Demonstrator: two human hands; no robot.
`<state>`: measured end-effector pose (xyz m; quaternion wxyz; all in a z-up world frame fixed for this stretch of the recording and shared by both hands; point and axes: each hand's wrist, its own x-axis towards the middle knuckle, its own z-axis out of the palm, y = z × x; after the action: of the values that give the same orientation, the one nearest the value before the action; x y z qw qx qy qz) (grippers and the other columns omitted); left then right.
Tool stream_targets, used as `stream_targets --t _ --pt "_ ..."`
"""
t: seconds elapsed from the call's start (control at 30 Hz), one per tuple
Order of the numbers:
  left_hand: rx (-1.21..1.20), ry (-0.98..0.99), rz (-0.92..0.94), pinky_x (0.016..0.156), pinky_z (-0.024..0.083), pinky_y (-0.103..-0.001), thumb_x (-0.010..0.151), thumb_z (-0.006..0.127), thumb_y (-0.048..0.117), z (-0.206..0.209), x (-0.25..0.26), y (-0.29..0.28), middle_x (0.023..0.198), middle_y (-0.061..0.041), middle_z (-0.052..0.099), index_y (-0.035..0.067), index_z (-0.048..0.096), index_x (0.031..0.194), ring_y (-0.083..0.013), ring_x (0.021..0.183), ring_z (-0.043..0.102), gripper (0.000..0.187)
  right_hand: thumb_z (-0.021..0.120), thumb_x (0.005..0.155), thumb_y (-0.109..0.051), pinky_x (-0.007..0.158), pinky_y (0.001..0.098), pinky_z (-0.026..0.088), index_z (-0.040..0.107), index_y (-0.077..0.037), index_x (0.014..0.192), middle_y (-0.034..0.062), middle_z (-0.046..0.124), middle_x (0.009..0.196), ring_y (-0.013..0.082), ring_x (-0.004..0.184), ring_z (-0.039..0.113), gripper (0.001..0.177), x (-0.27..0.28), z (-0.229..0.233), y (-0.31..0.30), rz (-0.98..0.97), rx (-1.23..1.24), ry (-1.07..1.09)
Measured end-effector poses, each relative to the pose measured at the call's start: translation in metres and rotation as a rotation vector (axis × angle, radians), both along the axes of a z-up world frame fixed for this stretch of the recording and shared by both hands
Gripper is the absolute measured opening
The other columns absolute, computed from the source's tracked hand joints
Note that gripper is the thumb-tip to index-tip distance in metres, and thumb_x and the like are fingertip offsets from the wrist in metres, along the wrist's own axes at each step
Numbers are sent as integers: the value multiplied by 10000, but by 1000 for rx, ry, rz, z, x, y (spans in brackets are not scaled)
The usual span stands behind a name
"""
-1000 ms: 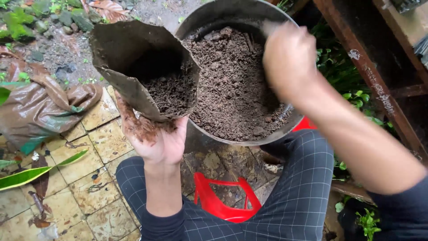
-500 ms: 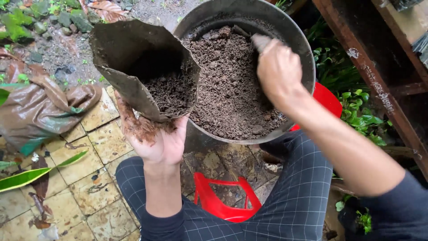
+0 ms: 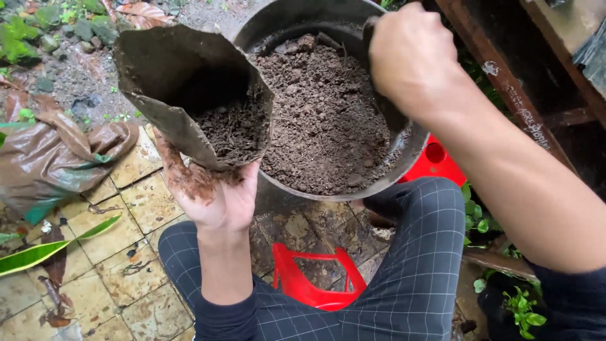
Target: Filling a black plastic polybag with soil using a small plastic scoop from a larger bucket.
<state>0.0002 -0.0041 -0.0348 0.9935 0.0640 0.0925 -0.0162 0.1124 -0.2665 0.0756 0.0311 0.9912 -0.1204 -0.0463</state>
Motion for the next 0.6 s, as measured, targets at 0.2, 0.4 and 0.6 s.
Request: stream_targets --t 0.2,0.4,0.6 --pt "-7 124 -57 1168 364 -653 924 483 524 19 6 -6 1567 -53 485 258 487 1494 -376 1512 398 629 523 1020 -121 665 413 637 777 -31 1085 104 769 1013 287 908 759 277 30 -58 14 -63 -277 331" --pt "-39 166 -8 1203 273 -732 921 407 458 71 12 -15 1595 -215 399 144 417 1505 -481 1515 337 663 761 806 -48 695 446 637 750 34 1082 160 753 1031 323 898 755 288 21 -41 24 -221 -118 421" --pt "-53 172 18 1200 298 -729 867 482 463 62 9 1 1568 -245 418 103 449 1484 -525 1458 372 716 603 877 30 754 494 621 675 135 1137 306 665 1103 414 912 701 289 -1 -19 22 -230 31 377"
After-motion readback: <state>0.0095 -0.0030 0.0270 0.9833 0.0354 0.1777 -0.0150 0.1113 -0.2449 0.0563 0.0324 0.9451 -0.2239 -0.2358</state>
